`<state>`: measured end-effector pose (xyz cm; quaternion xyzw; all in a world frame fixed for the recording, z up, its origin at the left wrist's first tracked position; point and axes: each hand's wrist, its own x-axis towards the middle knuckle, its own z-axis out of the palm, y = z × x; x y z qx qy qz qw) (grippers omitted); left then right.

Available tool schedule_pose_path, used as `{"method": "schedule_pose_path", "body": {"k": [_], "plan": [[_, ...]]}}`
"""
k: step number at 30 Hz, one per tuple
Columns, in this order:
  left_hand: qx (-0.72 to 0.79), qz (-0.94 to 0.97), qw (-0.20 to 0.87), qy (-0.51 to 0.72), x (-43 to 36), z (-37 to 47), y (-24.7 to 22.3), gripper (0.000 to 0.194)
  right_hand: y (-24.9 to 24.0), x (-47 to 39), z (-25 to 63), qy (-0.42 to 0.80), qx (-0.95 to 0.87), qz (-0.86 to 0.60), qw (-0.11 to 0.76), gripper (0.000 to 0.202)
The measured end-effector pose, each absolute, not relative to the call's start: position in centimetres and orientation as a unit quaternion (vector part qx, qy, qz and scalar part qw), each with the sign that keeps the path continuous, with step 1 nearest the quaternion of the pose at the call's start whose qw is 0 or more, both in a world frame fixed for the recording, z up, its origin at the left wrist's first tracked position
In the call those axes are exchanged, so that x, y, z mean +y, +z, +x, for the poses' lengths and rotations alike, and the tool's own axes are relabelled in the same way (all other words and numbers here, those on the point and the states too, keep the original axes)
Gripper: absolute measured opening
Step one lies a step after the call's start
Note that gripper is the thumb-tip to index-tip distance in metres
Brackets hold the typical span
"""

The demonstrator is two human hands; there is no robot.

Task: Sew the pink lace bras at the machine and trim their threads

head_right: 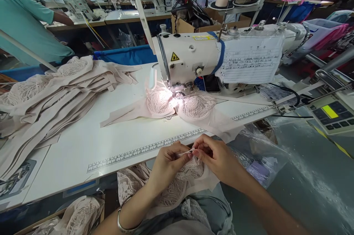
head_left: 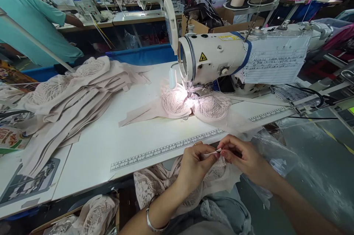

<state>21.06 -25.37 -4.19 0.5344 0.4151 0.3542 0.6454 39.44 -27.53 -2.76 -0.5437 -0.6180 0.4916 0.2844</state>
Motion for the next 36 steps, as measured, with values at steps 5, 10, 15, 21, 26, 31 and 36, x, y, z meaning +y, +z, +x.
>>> {"method": "schedule_pose_path", "body": {"k": [5,10,15,21,26,31,36], "plan": [[0.420,0.532,0.643,0.356,-25.3,20.9,-4.0,0.029,-3.4,-27.9,39.1,0.487,-0.595,-0.551,0.324,0.036],[0.414,0.537,0.640,0.361,-25.3,21.0,-3.7,0.030,-3.5,-28.0,39.3,0.504,-0.588,-0.547,0.319,0.035],[0.410,0.542,0.638,0.361,-25.4,21.1,-3.8,0.027,-3.2,-28.0,39.0,0.493,-0.596,-0.547,0.321,0.038],[0.430,0.534,0.629,0.366,-25.4,21.0,-4.1,0.031,-3.0,-28.1,38.7,0.444,-0.571,-0.564,0.398,0.043],[0.442,0.503,0.629,0.395,-25.2,20.8,-4.5,0.028,-3.6,-28.5,40.2,0.426,-0.613,-0.542,0.385,0.055],[0.425,0.465,0.661,0.407,-25.3,20.9,-4.7,0.035,-5.9,-28.6,41.6,0.484,-0.642,-0.553,0.219,0.028],[0.429,0.432,0.681,0.408,-25.1,20.6,-5.1,0.042,-5.4,-29.0,42.9,0.497,-0.686,-0.507,0.158,0.052]]}}
